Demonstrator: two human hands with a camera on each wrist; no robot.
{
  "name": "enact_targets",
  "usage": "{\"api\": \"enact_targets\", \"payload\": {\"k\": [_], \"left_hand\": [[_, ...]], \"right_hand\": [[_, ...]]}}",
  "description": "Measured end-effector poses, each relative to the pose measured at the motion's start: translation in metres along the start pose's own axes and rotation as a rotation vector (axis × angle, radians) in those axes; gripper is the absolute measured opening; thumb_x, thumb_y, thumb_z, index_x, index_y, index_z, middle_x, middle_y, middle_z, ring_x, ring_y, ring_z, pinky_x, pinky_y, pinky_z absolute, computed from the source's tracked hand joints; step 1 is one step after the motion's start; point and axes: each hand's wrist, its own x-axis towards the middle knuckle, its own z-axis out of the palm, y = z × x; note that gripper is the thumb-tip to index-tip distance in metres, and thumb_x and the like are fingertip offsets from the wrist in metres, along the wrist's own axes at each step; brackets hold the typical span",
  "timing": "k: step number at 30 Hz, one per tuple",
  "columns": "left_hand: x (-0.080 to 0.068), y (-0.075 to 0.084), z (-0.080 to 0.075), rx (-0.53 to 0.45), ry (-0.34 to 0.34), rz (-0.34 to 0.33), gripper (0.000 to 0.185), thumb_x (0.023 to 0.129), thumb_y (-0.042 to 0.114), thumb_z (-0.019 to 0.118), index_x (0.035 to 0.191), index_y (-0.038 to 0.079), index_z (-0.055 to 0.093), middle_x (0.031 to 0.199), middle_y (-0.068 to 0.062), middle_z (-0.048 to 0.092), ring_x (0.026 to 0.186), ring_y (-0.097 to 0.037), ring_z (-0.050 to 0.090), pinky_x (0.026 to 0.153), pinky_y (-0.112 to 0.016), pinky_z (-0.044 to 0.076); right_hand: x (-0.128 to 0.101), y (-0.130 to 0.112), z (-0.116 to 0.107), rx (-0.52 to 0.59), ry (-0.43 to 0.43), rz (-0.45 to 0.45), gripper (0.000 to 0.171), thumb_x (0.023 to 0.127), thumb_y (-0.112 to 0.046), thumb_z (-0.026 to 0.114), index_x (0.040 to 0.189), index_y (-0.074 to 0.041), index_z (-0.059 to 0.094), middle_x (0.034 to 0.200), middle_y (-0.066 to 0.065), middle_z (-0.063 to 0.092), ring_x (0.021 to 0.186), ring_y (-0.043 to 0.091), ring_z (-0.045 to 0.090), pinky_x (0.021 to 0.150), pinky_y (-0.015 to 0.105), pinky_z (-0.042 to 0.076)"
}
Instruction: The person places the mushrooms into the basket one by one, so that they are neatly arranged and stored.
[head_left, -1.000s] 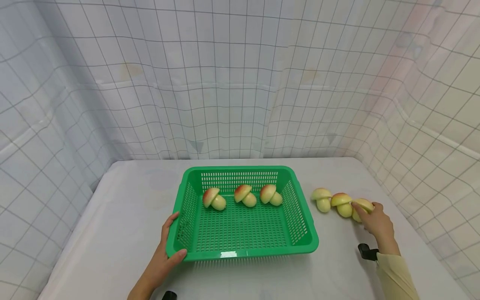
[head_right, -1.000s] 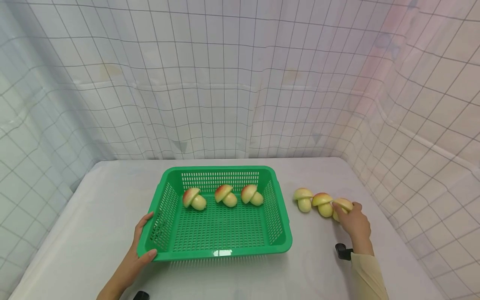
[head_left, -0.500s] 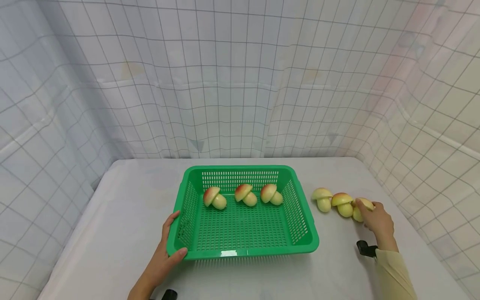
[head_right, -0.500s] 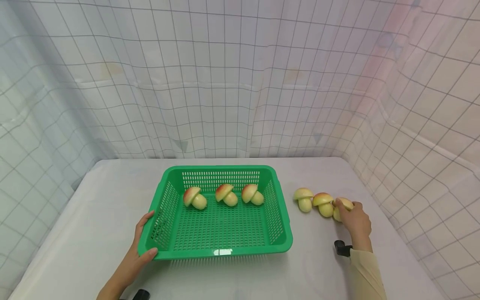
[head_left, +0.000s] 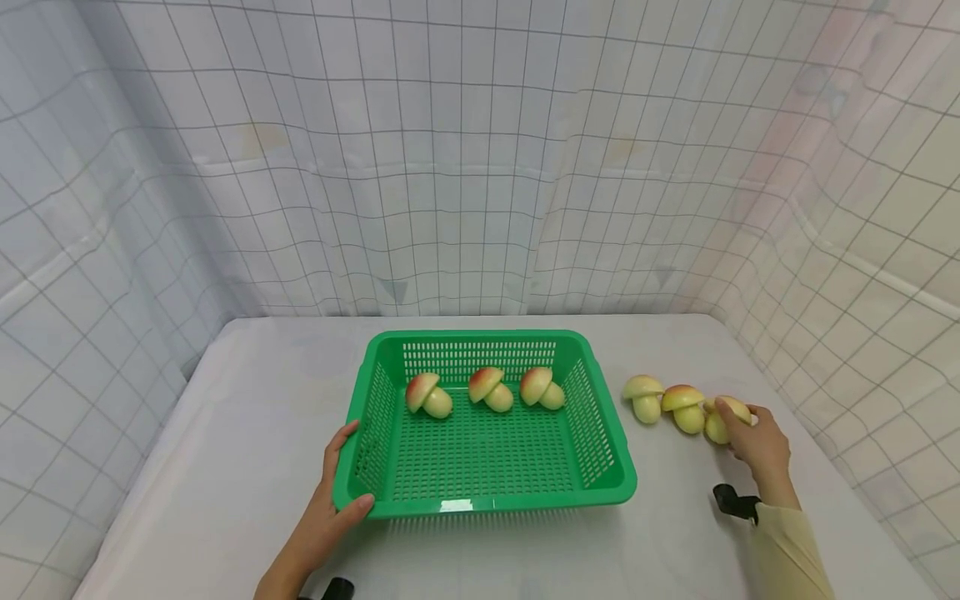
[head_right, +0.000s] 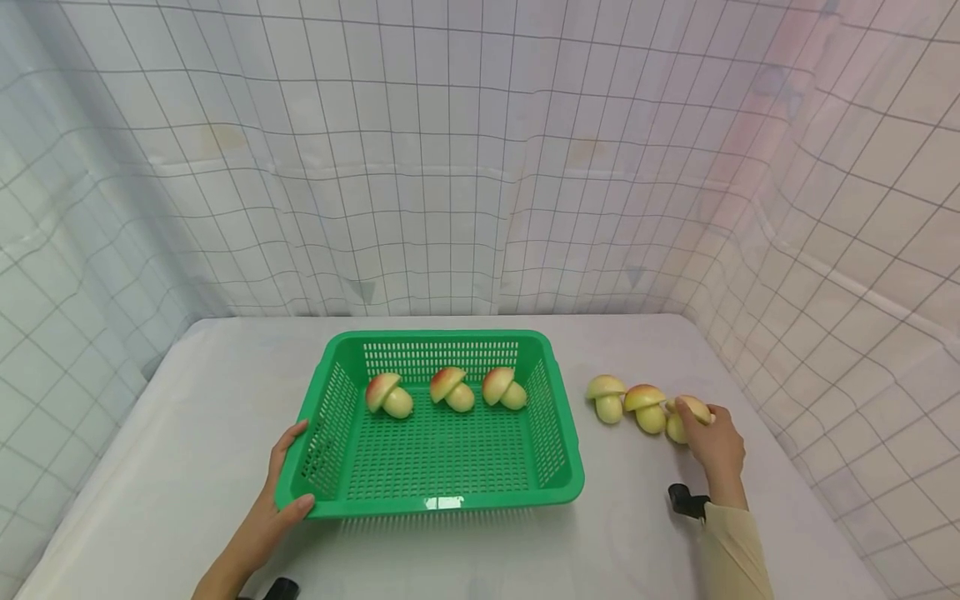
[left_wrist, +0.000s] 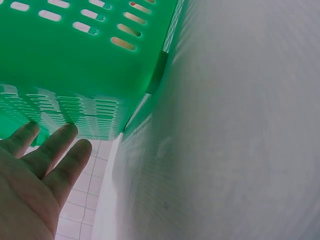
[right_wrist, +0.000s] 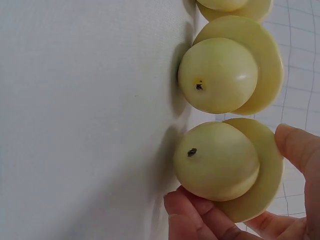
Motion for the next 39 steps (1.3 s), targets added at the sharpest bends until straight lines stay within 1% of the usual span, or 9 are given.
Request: {"api": "enact_targets", "payload": {"k": [3, 7, 12, 18, 22, 27, 33, 36, 39], "left_hand": [[0.000, 0.000, 0.000, -0.001, -0.003, 0.008, 0.080, 0.089, 0.014, 0.053, 0.151, 0.031, 0.005, 0.152, -0.015, 0.002, 0.129, -0.038, 0.023, 0.088, -0.026, 0.039], [0.000, -0.001, 0.000, 0.003, -0.011, 0.019, 0.080, 0.089, 0.014, 0.053, 0.151, 0.031, 0.005, 0.152, -0.015, 0.002, 0.129, -0.038, 0.023, 0.088, -0.026, 0.039], [0.000, -0.002, -0.001, 0.004, -0.013, 0.018, 0.081, 0.089, 0.014, 0.053, 0.151, 0.031, 0.004, 0.152, -0.015, 0.001, 0.129, -0.038, 0.022, 0.088, -0.025, 0.038], [0.000, -0.002, 0.000, -0.014, 0.000, 0.010, 0.081, 0.088, 0.013, 0.053, 0.151, 0.030, 0.006, 0.153, -0.014, 0.002, 0.130, -0.037, 0.021, 0.088, -0.024, 0.038], [0.000, -0.001, 0.000, -0.015, 0.000, 0.006, 0.080, 0.088, 0.013, 0.053, 0.151, 0.030, 0.006, 0.153, -0.014, 0.001, 0.130, -0.038, 0.021, 0.088, -0.024, 0.038], [0.001, -0.001, 0.000, -0.008, -0.001, 0.001, 0.080, 0.088, 0.014, 0.053, 0.151, 0.031, 0.006, 0.153, -0.014, 0.001, 0.130, -0.038, 0.021, 0.088, -0.025, 0.039], [0.000, 0.001, 0.000, 0.001, 0.002, 0.003, 0.080, 0.089, 0.014, 0.053, 0.151, 0.031, 0.006, 0.153, -0.014, 0.002, 0.130, -0.038, 0.022, 0.088, -0.025, 0.039], [0.000, 0.001, 0.000, 0.003, 0.002, 0.007, 0.080, 0.089, 0.014, 0.053, 0.151, 0.031, 0.005, 0.153, -0.014, 0.002, 0.130, -0.038, 0.022, 0.088, -0.025, 0.039], [0.000, 0.002, 0.000, 0.003, 0.001, 0.012, 0.080, 0.089, 0.014, 0.053, 0.151, 0.031, 0.005, 0.153, -0.015, 0.002, 0.130, -0.038, 0.022, 0.088, -0.025, 0.039]], "right_hand": [[0.000, 0.001, 0.000, 0.016, 0.039, -0.003, 0.096, 0.087, -0.068, 0.042, 0.141, 0.010, 0.026, 0.076, 0.014, 0.066, 0.063, 0.022, 0.062, 0.060, 0.034, 0.040], [-0.001, 0.000, 0.000, 0.035, 0.098, -0.009, 0.094, 0.087, -0.067, 0.045, 0.141, 0.008, 0.030, 0.083, 0.017, 0.066, 0.068, 0.024, 0.060, 0.061, 0.035, 0.040], [-0.004, -0.007, -0.002, 0.066, 0.144, -0.049, 0.091, 0.087, -0.065, 0.046, 0.142, 0.006, 0.032, 0.095, 0.024, 0.063, 0.060, 0.015, 0.058, 0.064, 0.038, 0.037], [-0.009, -0.023, -0.003, 0.087, 0.187, -0.096, 0.084, 0.087, -0.063, 0.051, 0.141, 0.001, 0.039, 0.095, 0.020, 0.062, 0.059, 0.010, 0.055, 0.056, 0.033, 0.040], [-0.015, -0.038, -0.003, 0.099, 0.186, -0.126, 0.083, 0.086, -0.062, 0.052, 0.142, -0.002, 0.040, 0.098, 0.020, 0.061, 0.063, 0.012, 0.055, 0.055, 0.032, 0.040], [-0.024, -0.057, -0.003, 0.110, 0.160, -0.185, 0.082, 0.087, -0.062, 0.052, 0.143, -0.004, 0.039, 0.101, 0.023, 0.061, 0.070, 0.019, 0.057, 0.057, 0.033, 0.041], [-0.036, -0.077, 0.000, 0.113, 0.159, -0.286, 0.075, 0.088, -0.058, 0.054, 0.140, -0.005, 0.044, 0.097, 0.021, 0.063, 0.080, 0.026, 0.056, 0.060, 0.034, 0.041], [-0.044, -0.088, 0.003, 0.121, 0.153, -0.336, 0.071, 0.088, -0.056, 0.056, 0.138, -0.006, 0.046, 0.099, 0.022, 0.064, 0.085, 0.030, 0.057, 0.062, 0.035, 0.042], [-0.051, -0.098, 0.006, 0.124, 0.139, -0.388, 0.068, 0.088, -0.054, 0.058, 0.137, -0.008, 0.048, 0.098, 0.020, 0.066, 0.084, 0.028, 0.059, 0.061, 0.034, 0.043]]}}
